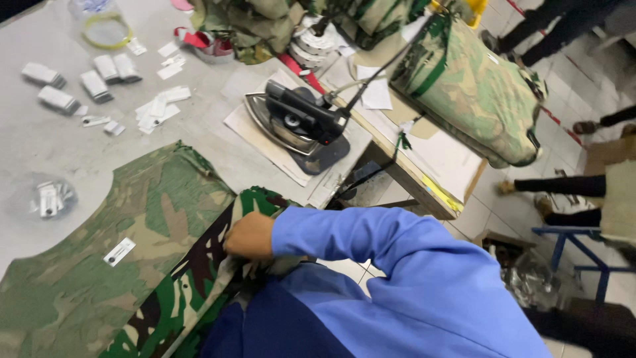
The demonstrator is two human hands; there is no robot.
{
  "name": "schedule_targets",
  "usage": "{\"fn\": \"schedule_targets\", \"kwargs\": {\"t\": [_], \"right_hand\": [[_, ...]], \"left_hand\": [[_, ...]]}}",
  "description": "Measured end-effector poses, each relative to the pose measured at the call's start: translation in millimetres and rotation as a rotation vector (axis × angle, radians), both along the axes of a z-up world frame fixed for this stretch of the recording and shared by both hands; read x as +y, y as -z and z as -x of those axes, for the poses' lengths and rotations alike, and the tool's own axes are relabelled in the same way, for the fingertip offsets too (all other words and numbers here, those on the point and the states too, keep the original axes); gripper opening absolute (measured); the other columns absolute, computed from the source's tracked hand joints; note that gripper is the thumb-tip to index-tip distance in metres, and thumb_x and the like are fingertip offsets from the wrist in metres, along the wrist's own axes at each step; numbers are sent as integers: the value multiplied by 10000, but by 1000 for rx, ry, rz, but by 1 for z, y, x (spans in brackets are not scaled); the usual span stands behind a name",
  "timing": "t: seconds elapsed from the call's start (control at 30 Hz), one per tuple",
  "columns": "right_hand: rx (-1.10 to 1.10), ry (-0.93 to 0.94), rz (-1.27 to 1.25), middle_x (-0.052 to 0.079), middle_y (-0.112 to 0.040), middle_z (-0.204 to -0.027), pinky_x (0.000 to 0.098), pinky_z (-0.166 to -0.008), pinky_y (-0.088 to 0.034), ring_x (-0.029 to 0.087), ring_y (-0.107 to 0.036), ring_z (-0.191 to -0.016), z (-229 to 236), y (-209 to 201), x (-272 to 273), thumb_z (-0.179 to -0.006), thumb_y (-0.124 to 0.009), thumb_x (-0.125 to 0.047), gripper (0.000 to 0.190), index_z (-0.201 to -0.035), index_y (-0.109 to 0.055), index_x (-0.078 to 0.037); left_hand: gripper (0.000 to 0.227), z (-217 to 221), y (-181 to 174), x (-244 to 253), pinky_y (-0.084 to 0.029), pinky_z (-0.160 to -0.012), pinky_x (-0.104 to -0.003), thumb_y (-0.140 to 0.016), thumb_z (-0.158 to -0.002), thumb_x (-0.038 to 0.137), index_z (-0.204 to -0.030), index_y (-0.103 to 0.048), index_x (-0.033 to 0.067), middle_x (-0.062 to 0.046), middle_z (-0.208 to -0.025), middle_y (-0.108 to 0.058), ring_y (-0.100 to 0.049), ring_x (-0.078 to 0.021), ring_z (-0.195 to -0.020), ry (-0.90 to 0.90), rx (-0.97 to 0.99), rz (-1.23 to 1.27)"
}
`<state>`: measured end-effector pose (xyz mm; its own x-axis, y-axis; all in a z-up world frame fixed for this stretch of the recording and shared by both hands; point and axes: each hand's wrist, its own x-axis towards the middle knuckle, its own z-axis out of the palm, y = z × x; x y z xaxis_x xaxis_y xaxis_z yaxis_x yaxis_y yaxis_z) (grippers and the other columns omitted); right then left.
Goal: The person irons a camouflage t-shirt on a table, repeatedly placing small white labels on the garment and pressing them with an iron. The person also writes on a piece of paper with a pencil and handles various small white boxes and papers on the table.
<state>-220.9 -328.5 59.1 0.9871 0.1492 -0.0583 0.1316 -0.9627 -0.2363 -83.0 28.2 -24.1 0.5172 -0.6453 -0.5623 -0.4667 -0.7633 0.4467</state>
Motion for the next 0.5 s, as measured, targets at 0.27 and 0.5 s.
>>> {"fn": "schedule_targets", "kwargs": {"t": [0.27,0.5], "right_hand": [[640,-90,-264,94,-719,-899,536,-840,-538,389,-675,-948,-67,-31,-64,-783,-704,-405,325,-1023,-669,-189],[296,263,-195,117,-719,-998,533,-900,-502,406,-644,-1026,-202,32,-91,-841,-700,-341,302,-1083,-680,-162]], "left_hand": [[392,-18,-141,25,-577,-826,-383,-753,-736,485,-1031,-825,238,-137,-755,-789,-757,-306,-871,-346,298,-307],[377,-123,-58,-5,-514,-881,-457,-574,-1012,510,-1158,-640,169,-70,-1079,-703,-645,-286,-1080,-719,-208,145]]}}
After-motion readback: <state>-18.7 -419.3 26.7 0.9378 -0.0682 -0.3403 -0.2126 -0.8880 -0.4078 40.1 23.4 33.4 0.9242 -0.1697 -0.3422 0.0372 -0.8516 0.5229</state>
